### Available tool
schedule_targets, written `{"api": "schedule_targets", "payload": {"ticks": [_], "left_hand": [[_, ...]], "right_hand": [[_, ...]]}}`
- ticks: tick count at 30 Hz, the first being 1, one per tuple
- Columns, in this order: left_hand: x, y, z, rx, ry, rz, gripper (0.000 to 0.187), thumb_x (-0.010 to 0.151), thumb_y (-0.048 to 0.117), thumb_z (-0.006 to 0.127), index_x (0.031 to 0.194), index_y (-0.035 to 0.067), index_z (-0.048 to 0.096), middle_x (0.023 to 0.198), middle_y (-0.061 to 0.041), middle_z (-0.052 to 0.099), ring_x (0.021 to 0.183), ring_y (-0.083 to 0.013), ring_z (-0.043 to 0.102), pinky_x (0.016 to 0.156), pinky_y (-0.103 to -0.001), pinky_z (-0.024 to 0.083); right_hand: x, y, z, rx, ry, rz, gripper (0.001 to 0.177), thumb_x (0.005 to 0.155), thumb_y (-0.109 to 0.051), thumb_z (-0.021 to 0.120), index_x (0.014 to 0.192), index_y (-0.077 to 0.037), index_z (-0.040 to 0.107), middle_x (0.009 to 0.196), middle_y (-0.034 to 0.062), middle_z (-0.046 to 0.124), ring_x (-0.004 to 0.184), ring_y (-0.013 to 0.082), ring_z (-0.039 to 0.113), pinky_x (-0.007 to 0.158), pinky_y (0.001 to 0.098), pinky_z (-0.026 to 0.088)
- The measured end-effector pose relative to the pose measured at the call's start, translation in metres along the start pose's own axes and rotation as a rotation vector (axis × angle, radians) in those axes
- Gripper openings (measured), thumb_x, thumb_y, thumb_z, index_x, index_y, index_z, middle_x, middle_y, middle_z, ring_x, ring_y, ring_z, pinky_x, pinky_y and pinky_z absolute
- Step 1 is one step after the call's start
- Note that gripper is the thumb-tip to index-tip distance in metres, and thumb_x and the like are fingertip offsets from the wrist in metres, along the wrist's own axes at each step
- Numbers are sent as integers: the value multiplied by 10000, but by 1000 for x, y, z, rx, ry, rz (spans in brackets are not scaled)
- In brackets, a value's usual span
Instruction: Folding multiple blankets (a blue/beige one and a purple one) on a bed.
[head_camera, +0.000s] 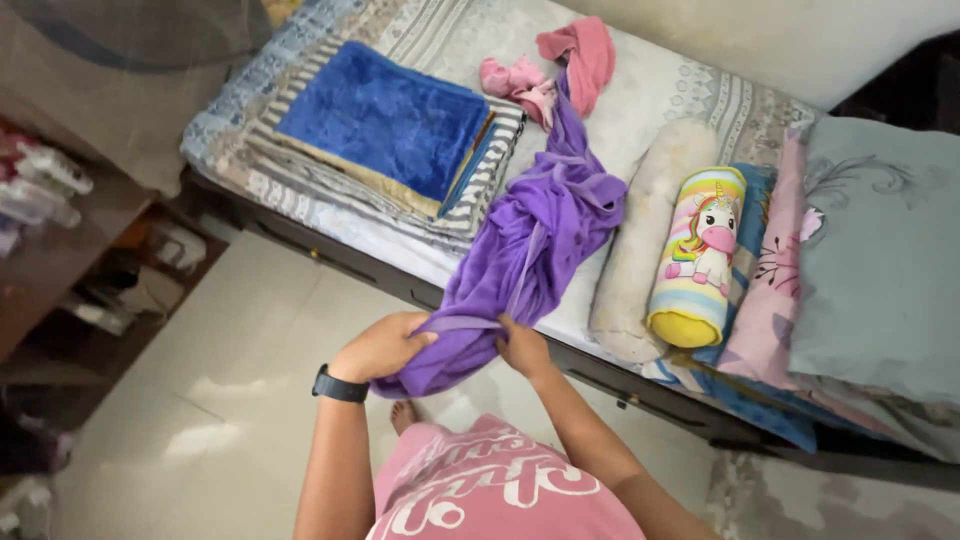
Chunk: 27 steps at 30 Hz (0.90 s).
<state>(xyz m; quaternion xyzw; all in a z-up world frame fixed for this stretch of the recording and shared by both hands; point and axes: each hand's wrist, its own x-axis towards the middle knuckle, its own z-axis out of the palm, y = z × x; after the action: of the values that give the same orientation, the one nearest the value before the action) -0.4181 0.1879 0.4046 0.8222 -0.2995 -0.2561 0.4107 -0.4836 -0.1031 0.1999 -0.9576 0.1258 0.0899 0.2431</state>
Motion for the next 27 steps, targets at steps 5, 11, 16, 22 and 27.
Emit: {"api": "schedule_targets", "payload": {"ticks": [5, 11, 16, 22, 27], "left_hand": [[-30, 22, 27, -38, 126, -78, 240, 922, 244, 627, 1024, 40, 698, 941, -195, 735, 870, -372, 682, 789, -414, 532], [-82, 53, 54, -135, 273, -118, 220, 949, 234, 601, 993, 34, 681, 870, -185, 724, 779, -346, 661, 760, -397, 529], [-120, 66, 63, -55, 398, -125, 235, 970, 234, 619, 974, 3, 660, 863, -221, 677, 771, -381, 593, 743, -410, 519], [-172, 72, 64, -297, 650, -192, 221, 986, 219, 598, 1012, 12, 672, 785, -111, 701, 724, -187, 613, 716, -341, 535], [-214, 56, 67, -367, 1065, -137, 211, 1034, 179, 617, 1020, -23, 674, 854, -55, 660, 813, -104, 559, 750, -293, 501]], "right_hand": [[-32, 40, 19, -47, -114, -73, 788, 790, -340, 786, 1484, -235, 428, 1237, 196, 676, 1123, 410, 650, 946, 503, 519], [-34, 55, 44, 13, -127, -202, 1109, 670, -325, 900, 1548, -202, 233, 1395, 292, 508, 1178, 489, 580, 948, 534, 507], [-30, 48, 46, 40, -58, -229, 1065, 711, -331, 875, 1563, -205, 249, 1384, 287, 529, 1176, 483, 596, 945, 538, 512], [-29, 45, 31, 5, -47, -175, 980, 733, -320, 844, 1551, -215, 314, 1369, 269, 551, 1196, 458, 595, 953, 530, 506], [-32, 28, 37, 31, 114, -311, 614, 886, -245, 683, 1467, -192, 492, 1312, 246, 626, 1122, 446, 635, 914, 525, 521]]}}
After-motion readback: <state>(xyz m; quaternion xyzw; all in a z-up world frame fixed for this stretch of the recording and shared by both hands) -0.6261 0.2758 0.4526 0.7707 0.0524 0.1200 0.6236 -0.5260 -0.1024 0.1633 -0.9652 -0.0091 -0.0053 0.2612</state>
